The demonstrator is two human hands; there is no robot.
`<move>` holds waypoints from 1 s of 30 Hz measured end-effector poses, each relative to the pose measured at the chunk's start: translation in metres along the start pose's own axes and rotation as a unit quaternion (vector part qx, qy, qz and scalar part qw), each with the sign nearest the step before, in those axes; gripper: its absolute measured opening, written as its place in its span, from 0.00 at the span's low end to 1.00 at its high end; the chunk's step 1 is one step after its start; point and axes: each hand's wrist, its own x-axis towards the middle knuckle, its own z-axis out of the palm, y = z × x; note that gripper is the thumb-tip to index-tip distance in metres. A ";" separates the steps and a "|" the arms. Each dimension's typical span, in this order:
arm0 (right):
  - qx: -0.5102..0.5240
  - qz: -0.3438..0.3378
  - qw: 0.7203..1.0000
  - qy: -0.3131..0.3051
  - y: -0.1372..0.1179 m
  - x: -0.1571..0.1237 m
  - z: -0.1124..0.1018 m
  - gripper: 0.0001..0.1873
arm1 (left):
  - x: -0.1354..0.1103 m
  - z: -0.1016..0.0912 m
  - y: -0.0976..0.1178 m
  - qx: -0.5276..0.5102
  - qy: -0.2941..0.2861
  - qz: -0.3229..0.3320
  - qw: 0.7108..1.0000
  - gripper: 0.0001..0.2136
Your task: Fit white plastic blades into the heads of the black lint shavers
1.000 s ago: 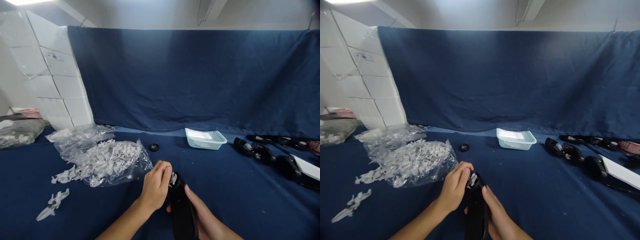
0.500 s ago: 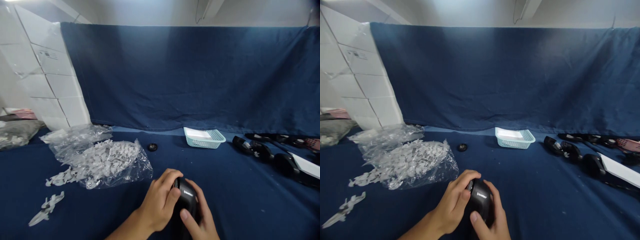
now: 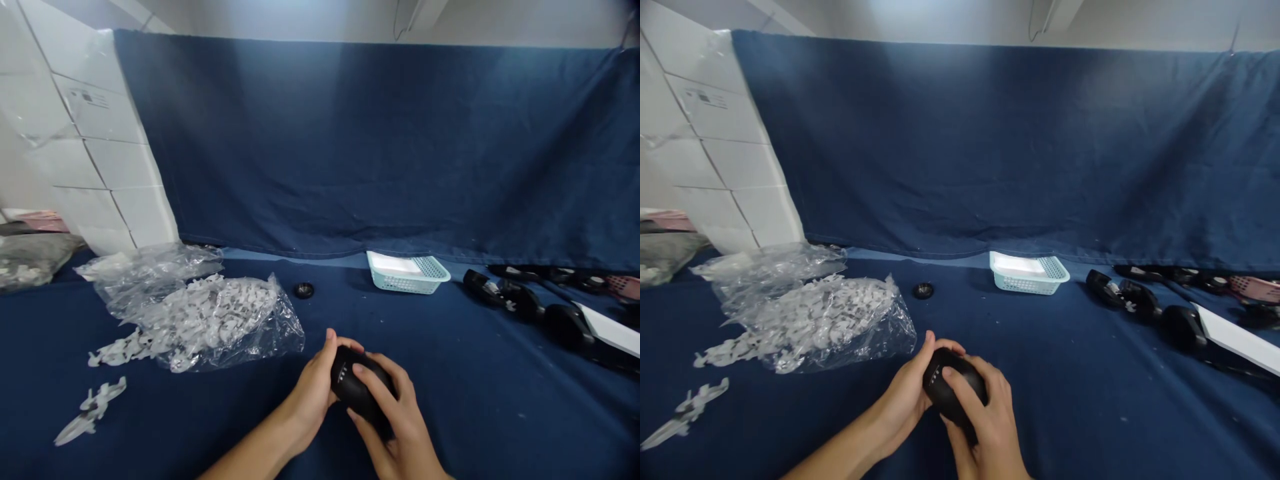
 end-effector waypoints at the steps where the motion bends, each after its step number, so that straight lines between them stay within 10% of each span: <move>1: -0.025 -0.026 0.999 -0.003 0.002 0.000 0.000 0.36 | 0.000 -0.001 0.001 -0.018 -0.005 -0.017 1.000 0.28; 23: -0.185 -0.178 0.966 -0.003 0.009 0.001 -0.013 0.33 | -0.002 -0.004 0.011 0.068 -0.043 -0.056 0.995 0.35; 30: -0.050 -0.055 0.997 -0.001 0.012 0.005 -0.017 0.35 | 0.003 -0.014 0.006 0.118 -0.116 -0.013 0.986 0.39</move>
